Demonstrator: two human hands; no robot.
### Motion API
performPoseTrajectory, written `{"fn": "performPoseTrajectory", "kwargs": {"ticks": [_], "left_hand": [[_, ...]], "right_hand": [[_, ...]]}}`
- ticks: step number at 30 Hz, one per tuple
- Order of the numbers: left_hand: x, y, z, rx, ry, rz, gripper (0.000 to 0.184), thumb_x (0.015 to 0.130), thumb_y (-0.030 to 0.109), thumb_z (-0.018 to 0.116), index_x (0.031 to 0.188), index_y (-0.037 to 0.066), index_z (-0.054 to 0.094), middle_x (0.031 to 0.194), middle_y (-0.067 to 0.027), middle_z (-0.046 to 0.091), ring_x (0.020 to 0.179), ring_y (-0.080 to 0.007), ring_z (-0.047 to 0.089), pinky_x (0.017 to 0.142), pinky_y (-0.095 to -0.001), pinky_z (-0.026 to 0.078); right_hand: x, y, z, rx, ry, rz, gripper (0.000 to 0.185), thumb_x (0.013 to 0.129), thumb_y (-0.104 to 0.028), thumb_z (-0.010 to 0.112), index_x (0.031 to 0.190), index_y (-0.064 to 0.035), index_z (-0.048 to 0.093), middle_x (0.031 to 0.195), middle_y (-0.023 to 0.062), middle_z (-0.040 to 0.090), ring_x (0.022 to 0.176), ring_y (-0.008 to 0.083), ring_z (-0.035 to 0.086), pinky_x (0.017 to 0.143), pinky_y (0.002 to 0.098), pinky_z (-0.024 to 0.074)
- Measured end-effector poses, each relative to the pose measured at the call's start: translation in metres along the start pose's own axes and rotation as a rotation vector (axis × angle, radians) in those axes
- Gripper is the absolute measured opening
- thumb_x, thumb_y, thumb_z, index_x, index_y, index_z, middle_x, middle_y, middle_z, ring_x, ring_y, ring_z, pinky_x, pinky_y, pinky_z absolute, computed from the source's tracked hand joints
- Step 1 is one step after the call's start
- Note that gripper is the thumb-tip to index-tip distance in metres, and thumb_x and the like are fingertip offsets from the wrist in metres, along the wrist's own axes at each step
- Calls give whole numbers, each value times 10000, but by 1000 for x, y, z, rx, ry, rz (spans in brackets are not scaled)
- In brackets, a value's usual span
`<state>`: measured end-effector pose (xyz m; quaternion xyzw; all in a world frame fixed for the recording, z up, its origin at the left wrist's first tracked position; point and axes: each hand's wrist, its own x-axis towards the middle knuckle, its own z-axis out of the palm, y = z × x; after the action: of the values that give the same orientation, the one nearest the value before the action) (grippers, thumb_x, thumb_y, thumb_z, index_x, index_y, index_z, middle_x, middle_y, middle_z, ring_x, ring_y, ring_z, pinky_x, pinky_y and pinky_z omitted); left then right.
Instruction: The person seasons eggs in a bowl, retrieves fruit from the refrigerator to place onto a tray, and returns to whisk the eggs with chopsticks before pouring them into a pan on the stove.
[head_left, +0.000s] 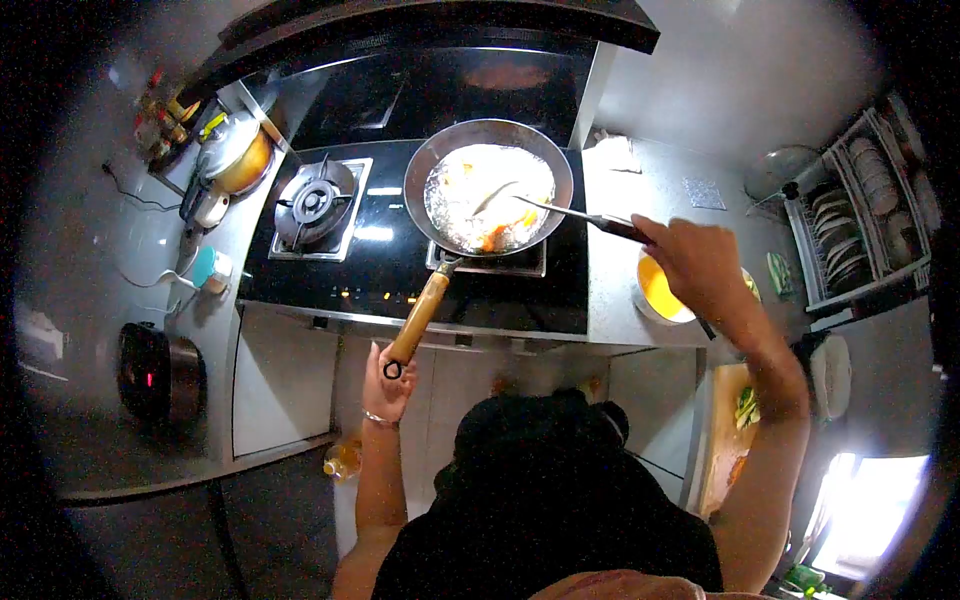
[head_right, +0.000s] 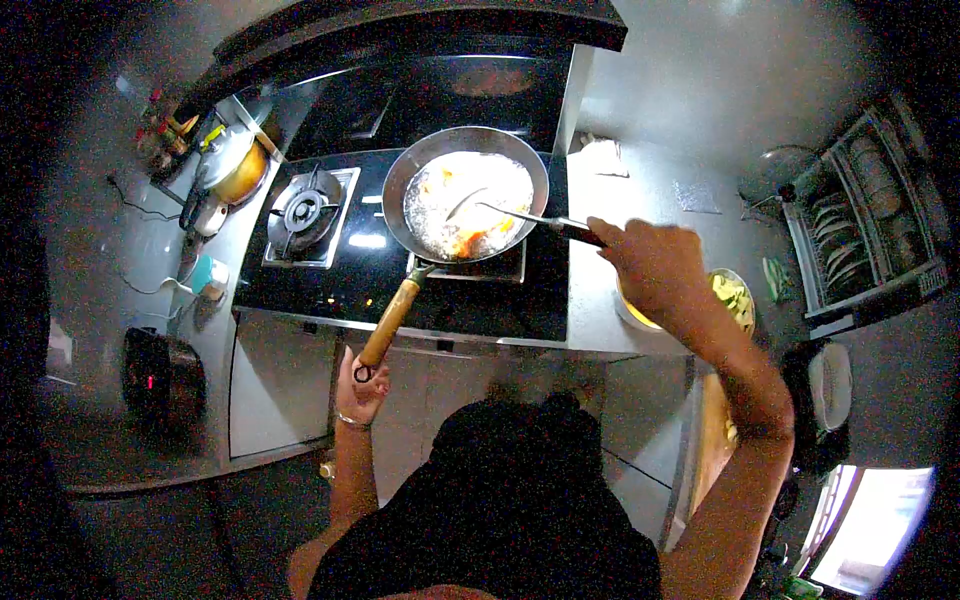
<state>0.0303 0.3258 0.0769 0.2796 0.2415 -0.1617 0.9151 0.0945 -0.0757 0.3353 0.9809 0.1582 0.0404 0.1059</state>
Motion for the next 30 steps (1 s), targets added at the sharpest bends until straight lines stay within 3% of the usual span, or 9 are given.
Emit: {"fn": "performPoseTrajectory", "kwargs": {"ticks": [5, 6, 8, 12, 16, 20, 23, 24, 30], "left_hand": [[20, -31, -46, -130, -159, -105, 316, 887, 338, 512, 1007, 55, 587, 870, -76, 617, 690, -151, 590, 536, -264, 485], [15, -35, -32, 65, 32, -79, 246, 867, 258, 545, 977, 45, 599, 849, -74, 623, 688, -155, 590, 532, -261, 478], [18, -42, -17, 173, 78, -156, 225, 861, 225, 549, 977, 38, 595, 844, -80, 623, 694, -160, 586, 545, -253, 481], [23, -53, 11, 227, 59, -201, 187, 854, 170, 553, 968, 26, 587, 821, -93, 613, 678, -143, 570, 573, -235, 474], [25, -60, 14, 241, 116, -218, 144, 838, 96, 562, 943, -3, 570, 819, -104, 604, 683, -157, 572, 615, -227, 497], [27, -64, 13, 216, 42, -293, 150, 842, 85, 556, 961, -6, 556, 834, -106, 603, 687, -163, 571, 610, -229, 494], [30, -71, 18, 222, -15, -291, 166, 845, 83, 552, 983, -8, 548, 847, -111, 608, 691, -168, 583, 621, -236, 496], [34, -74, 13, 213, -22, -319, 161, 848, 79, 548, 985, -6, 550, 860, -110, 613, 700, -167, 594, 619, -238, 498], [31, -81, 28, 291, -23, -332, 170, 862, 95, 535, 1008, 10, 551, 878, -97, 616, 731, -160, 591, 635, -241, 491]], "right_hand": [[-36, 8, 40, 345, 108, 73, 324, 857, -258, 534, 1171, -177, 537, 740, 106, 594, 622, 289, 589, 543, 396, 454], [-42, 8, 51, 452, 154, 118, 315, 852, -240, 544, 1157, -163, 552, 747, 116, 602, 636, 298, 592, 557, 385, 457], [-53, 3, 65, 724, 202, 224, 297, 841, -194, 562, 1131, -136, 583, 748, 153, 610, 656, 307, 597, 586, 350, 464], [-85, 7, 128, 1423, 41, 638, 330, 854, -166, 568, 1166, -60, 558, 675, 2, 581, 584, 59, 517, 536, 209, 414], [-91, -29, 136, 1835, 299, 845, 369, 846, -95, 548, 1201, -53, 457, 729, 5, 515, 533, 62, 471, 467, 178, 349], [-77, -51, 224, 1615, 529, 745, 272, 821, -12, 475, 1090, -43, 491, 767, 41, 486, 544, 76, 467, 475, 233, 401], [-60, -63, 250, 1293, 467, 772, 254, 811, -22, 464, 1061, -24, 509, 812, 80, 510, 601, 128, 497, 564, 282, 442], [-55, -62, 278, 1112, 513, 709, 256, 793, -24, 447, 1036, -14, 526, 879, 120, 548, 713, 212, 539, 685, 335, 450], [-19, -91, 308, 932, 482, 749, 317, 790, -39, 483, 1105, -70, 507, 933, 159, 554, 878, 326, 530, 788, 410, 417]]}}
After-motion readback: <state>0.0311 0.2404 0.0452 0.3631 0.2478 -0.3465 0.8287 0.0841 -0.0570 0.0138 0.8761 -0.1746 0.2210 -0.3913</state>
